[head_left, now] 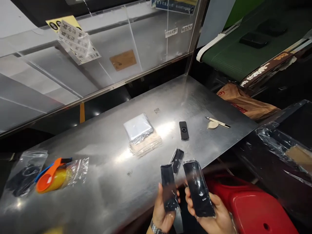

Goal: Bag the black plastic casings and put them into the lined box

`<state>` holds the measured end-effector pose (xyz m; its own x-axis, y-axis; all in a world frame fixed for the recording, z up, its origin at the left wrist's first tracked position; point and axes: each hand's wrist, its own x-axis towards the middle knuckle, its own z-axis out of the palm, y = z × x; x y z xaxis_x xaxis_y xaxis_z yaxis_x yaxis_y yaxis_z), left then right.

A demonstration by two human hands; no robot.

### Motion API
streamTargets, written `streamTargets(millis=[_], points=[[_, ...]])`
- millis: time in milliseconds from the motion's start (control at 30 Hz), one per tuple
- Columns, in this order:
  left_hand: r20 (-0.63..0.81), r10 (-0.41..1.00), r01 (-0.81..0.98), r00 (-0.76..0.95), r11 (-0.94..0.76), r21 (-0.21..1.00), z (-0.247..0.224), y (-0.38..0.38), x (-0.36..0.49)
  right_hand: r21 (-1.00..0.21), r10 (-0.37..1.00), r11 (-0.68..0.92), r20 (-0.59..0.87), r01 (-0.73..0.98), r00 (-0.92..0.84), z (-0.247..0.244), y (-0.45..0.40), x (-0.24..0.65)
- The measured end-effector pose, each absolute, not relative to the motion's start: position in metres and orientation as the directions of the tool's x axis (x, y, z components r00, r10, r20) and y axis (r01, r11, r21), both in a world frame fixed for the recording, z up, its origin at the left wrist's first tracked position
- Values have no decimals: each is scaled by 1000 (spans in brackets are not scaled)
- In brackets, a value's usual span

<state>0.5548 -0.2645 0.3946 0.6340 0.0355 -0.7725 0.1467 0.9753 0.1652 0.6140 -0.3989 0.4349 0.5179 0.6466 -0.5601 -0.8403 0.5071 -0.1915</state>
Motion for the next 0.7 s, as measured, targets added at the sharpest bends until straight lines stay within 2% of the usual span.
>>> streamTargets(millis=[333, 500, 633, 700], points=[[-748, 27, 99, 663, 987, 123, 392, -307, 562, -86, 756, 407, -528, -909, 388, 436, -432, 638], [-755, 26, 86, 655, 990, 108, 389, -311, 560, -113, 754, 376, -540, -920, 375, 438, -431, 644], [-807, 127, 47, 577, 981, 189, 388, -302, 563, -133, 702, 359, -614, -924, 361, 433, -426, 647], [-823, 225, 71, 521, 950, 305, 385, -293, 565, -128, 687, 363, -632, -923, 358, 428, -423, 649]])
